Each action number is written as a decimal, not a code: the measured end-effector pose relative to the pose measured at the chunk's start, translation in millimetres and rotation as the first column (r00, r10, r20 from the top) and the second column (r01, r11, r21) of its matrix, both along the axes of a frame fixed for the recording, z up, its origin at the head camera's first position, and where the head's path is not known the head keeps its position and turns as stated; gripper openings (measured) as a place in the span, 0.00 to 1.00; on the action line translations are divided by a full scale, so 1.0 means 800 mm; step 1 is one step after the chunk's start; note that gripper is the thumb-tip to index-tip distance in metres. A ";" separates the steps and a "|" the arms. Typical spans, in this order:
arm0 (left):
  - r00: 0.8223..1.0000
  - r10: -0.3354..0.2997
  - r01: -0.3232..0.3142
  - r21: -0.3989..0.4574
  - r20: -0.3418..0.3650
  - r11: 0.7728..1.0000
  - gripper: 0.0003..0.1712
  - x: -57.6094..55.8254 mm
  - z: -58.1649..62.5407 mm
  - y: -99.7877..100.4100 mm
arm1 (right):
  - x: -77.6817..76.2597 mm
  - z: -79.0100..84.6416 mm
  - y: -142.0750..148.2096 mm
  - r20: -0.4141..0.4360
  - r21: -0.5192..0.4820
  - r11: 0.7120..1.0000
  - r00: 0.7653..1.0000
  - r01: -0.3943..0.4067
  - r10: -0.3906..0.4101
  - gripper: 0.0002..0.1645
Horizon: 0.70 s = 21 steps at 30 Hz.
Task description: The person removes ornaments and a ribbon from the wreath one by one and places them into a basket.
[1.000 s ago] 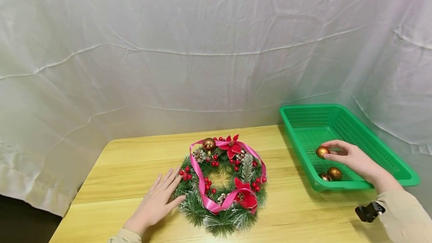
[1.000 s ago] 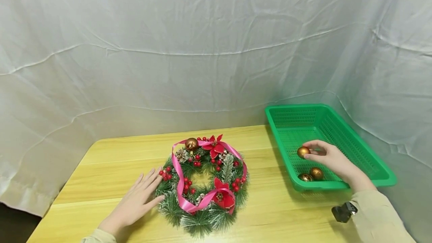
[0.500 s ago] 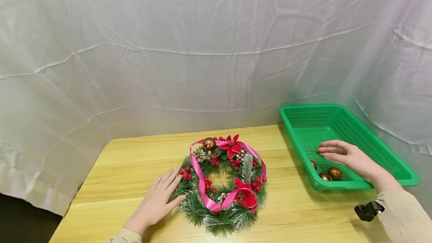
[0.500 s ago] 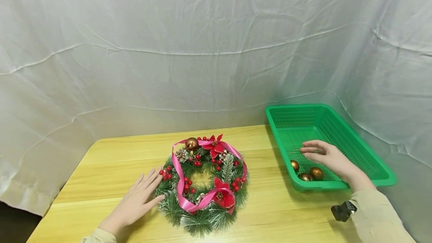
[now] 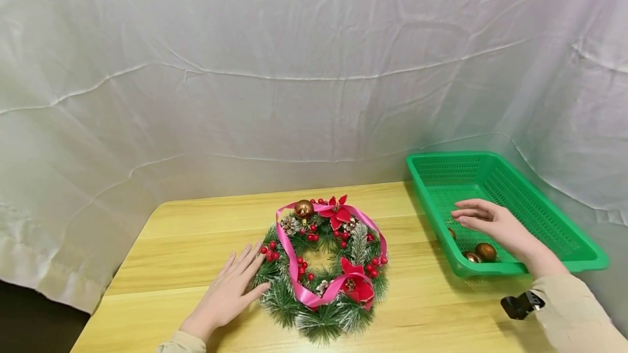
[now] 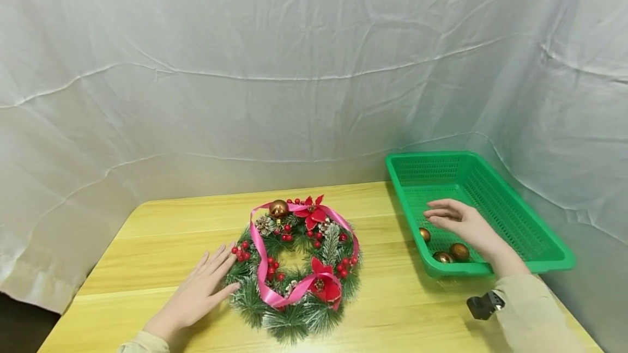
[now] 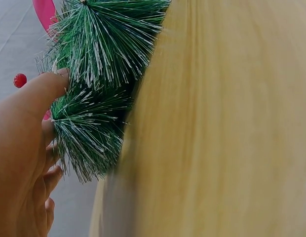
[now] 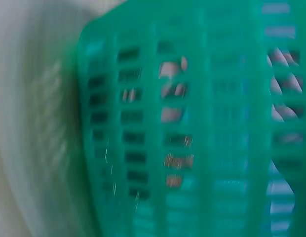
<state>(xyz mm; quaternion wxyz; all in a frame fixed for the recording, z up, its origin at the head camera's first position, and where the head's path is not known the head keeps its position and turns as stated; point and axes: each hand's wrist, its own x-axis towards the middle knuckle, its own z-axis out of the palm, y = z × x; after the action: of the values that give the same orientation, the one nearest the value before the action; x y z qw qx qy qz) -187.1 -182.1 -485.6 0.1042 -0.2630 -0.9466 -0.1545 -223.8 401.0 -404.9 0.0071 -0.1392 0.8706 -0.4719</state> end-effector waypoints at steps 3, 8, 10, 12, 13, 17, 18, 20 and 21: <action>1.000 -0.001 0.001 -0.004 -0.003 1.000 0.41 0.000 0.000 0.000 | -0.002 0.006 -0.017 -0.017 -0.008 1.000 1.000 -0.002 0.002 0.25; 1.000 -0.007 0.007 0.005 -0.006 1.000 0.41 0.000 0.001 0.000 | -0.005 0.018 -0.045 -0.036 -0.044 0.999 0.999 0.013 -0.015 0.25; 1.000 -0.008 0.008 0.008 -0.009 1.000 0.41 -0.001 0.001 0.000 | -0.007 0.023 -0.055 -0.040 -0.076 0.997 0.999 0.016 -0.019 0.25; 1.000 -0.009 0.010 0.010 -0.013 1.000 0.41 -0.001 0.001 0.000 | -0.010 0.028 -0.065 -0.045 -0.099 0.995 0.999 0.011 -0.015 0.25; 1.000 -0.009 0.009 0.009 -0.013 1.000 0.41 -0.001 0.000 0.001 | -0.012 0.030 -0.071 -0.052 -0.104 0.995 0.999 0.003 -0.008 0.25; 1.000 -0.005 0.005 0.009 -0.021 1.000 0.41 -0.002 -0.002 0.001 | -0.021 0.035 -0.095 -0.065 -0.135 0.990 0.997 -0.045 0.037 0.24; 1.000 -0.003 0.003 0.009 -0.021 1.000 0.41 -0.002 -0.003 0.001 | -0.024 0.036 -0.102 -0.065 -0.149 0.987 0.997 -0.055 0.046 0.24; 1.000 0.000 0.000 0.012 -0.027 1.000 0.40 -0.001 -0.004 0.001 | -0.031 0.037 -0.116 -0.064 -0.179 0.980 0.995 -0.081 0.070 0.24; 1.000 0.001 -0.001 0.014 -0.029 1.000 0.40 -0.001 -0.004 0.001 | -0.034 0.038 -0.123 -0.065 -0.194 0.977 0.994 -0.094 0.083 0.24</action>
<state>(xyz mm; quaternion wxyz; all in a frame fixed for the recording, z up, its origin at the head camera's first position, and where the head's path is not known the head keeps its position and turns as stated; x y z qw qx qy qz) -188.0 -180.9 -488.7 0.1196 -0.2640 -0.9441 -0.1574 -250.8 302.4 -374.7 -0.0102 -0.1911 0.8125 -0.5507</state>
